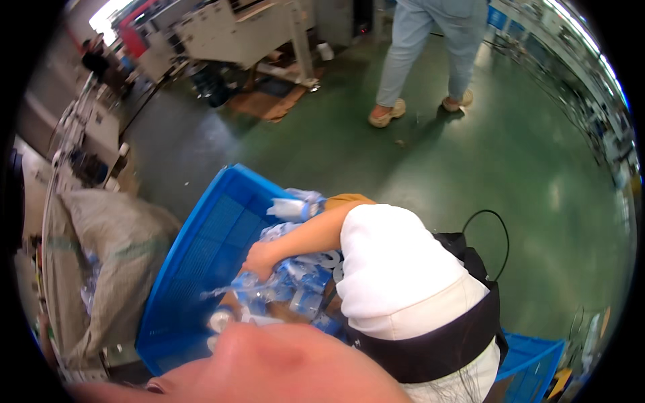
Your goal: The person packages individual paper rolls into plastic sleeves and places them into a blue bin. They pick up the rolls, insert them into the bags, and organize the packaged items within the container alongside other workers.
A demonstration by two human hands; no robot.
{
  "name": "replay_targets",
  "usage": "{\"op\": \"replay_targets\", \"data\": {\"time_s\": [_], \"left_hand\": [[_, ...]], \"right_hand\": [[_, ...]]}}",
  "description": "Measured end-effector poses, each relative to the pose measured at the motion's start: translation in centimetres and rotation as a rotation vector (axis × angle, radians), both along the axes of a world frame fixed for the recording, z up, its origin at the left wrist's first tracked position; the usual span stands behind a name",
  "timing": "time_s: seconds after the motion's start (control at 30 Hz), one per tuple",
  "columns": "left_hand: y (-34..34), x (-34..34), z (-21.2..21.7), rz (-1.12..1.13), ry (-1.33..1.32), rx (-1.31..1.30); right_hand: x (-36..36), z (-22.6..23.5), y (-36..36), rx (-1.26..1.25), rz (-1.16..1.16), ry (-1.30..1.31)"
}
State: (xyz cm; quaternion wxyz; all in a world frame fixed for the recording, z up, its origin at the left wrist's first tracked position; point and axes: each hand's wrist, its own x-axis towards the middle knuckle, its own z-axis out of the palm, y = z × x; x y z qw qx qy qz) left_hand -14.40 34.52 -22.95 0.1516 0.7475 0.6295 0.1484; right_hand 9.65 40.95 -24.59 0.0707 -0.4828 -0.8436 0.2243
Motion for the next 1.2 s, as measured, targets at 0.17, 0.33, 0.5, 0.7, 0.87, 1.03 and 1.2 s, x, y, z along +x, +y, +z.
{"op": "replay_targets", "data": {"time_s": [0.17,0.33,0.5,0.7,0.87,1.03,1.2], "left_hand": [[0.0,0.8,0.4,-0.024,0.054,-0.045],[0.0,1.1,-0.1,-0.211,0.114,-0.089],[0.3,0.5,-1.1,-0.219,0.156,-0.072],[-0.4,1.7,0.5,-0.179,0.275,-0.125],[-1.6,1.3,-1.0,-0.222,0.215,-0.098],[-2.2,1.4,-1.9,-0.191,0.124,-0.035],[-2.0,1.5,-2.4,-0.036,-0.054,-0.010]], "right_hand": [[-0.3,-2.8,0.8,0.015,-0.039,-0.100],[-0.1,-3.5,1.3,0.067,-0.066,-0.093],[-0.8,-3.1,2.4,0.095,0.002,-0.122],[-0.4,-3.8,2.1,0.015,-0.083,-0.095],[-0.7,-3.9,1.1,0.066,-0.041,-0.104],[0.4,-3.1,0.7,0.111,-0.021,-0.075],[-0.5,-1.7,3.3,0.037,0.035,-0.014]]}}
